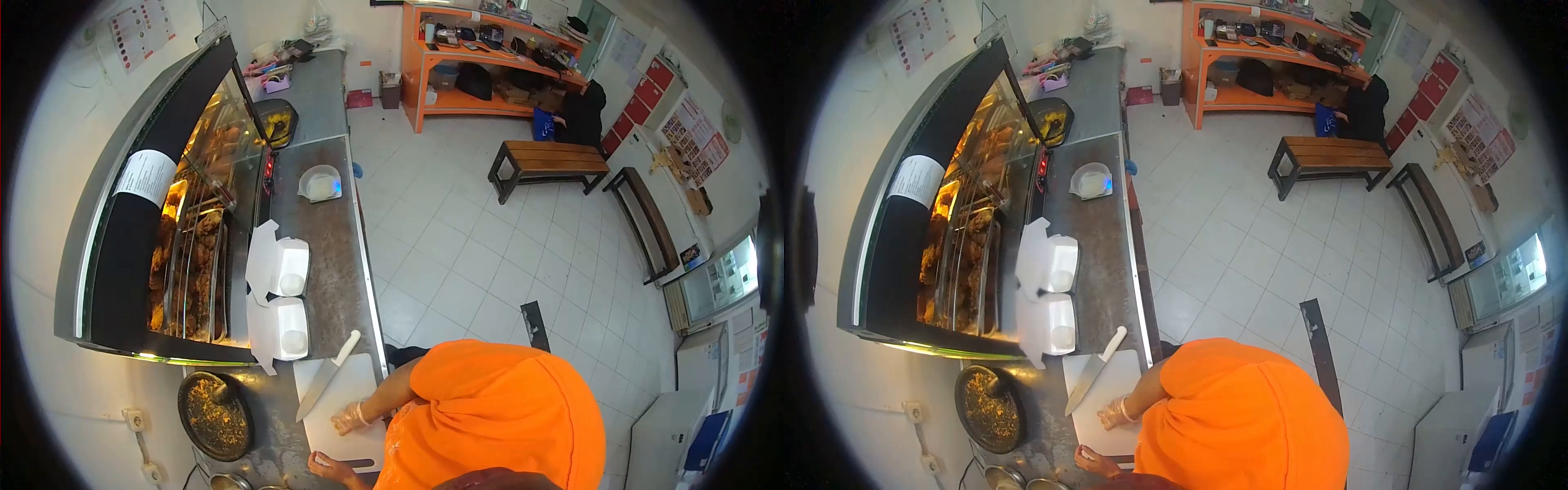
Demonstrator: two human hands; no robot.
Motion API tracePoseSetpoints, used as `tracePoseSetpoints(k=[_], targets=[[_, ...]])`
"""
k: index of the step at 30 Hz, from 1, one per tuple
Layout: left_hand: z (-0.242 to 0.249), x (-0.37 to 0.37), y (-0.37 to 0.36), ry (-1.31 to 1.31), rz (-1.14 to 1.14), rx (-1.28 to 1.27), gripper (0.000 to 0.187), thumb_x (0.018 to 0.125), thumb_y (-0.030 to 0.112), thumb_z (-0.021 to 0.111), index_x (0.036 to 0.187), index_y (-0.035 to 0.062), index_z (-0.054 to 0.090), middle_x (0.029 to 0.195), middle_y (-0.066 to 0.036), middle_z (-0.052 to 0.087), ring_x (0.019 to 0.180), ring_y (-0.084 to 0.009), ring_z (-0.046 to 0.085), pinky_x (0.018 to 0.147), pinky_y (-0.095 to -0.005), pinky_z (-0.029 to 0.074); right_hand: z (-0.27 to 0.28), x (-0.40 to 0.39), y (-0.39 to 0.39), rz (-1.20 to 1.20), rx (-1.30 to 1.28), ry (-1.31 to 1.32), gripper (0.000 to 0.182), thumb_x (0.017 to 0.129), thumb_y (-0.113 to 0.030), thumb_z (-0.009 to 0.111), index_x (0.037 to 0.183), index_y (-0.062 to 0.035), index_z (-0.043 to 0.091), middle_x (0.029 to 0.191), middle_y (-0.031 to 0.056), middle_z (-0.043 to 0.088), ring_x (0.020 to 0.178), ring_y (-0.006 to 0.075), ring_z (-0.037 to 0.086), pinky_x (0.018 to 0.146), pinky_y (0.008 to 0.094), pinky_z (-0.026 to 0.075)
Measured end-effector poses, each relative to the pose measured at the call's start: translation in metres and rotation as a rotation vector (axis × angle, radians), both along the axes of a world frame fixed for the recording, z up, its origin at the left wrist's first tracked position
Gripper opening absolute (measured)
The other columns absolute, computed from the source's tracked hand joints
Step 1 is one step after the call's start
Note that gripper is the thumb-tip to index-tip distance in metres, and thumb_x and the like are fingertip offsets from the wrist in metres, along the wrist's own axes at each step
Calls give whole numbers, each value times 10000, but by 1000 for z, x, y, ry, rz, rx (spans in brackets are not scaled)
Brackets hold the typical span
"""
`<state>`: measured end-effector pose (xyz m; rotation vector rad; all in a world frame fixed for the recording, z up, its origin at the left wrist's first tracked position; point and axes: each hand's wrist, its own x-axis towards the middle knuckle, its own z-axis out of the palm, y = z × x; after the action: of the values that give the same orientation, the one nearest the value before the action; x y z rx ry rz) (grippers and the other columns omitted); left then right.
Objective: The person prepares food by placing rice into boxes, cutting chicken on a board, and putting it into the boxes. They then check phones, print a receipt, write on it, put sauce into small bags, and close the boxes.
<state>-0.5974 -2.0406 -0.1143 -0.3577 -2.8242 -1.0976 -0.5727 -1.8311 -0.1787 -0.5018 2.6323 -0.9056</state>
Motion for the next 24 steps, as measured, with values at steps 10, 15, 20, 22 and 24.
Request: tracePoseSetpoints(k=[10, 15, 20, 22, 24], targets=[[-6, 11, 11, 19, 153, 100, 331, 987, 268, 585, 1099, -41, 618, 1096, -207, 612, 1059, -355, 558, 948, -447, 438, -2, -6, 51, -509, -727, -142, 292, 745, -158, 730, 1008, -105, 614, 858, 36, 645, 788, 194, 613, 702, 369, 518], [1, 31, 13, -22, 212, 119, 276, 988, 237, 577, 1111, -8, 615, 1076, -161, 604, 1028, -302, 569, 870, -384, 463, 89, -29, 220, -1016, -1172, -105, 316, 795, -173, 783, 1055, -133, 608, 812, 46, 628, 648, 150, 595, 532, 314, 503], [6, 54, 34, 6, 297, 187, 262, 972, 194, 572, 1070, -47, 612, 1036, -194, 607, 1020, -349, 542, 906, -442, 438, 127, -87, 347, -1220, -898, -53, 376, 793, -146, 783, 1096, -107, 564, 761, 45, 606, 552, 149, 563, 405, 306, 466], [-29, 51, 44, 13, 355, 317, 272, 967, 186, 574, 1086, -55, 610, 1066, -201, 610, 1016, -337, 555, 926, -444, 443, 117, -124, 385, -1162, -536, 52, 310, 794, -143, 728, 1074, -106, 600, 844, 84, 637, 702, 214, 599, 552, 356, 485], [-79, 20, 76, 74, 218, 408, 345, 971, 223, 578, 1159, -66, 600, 1160, -231, 607, 1059, -345, 568, 939, -441, 455, 121, -155, 411, -992, -118, 93, 261, 796, -140, 672, 1052, -105, 636, 927, 122, 668, 853, 280, 635, 699, 406, 505]])
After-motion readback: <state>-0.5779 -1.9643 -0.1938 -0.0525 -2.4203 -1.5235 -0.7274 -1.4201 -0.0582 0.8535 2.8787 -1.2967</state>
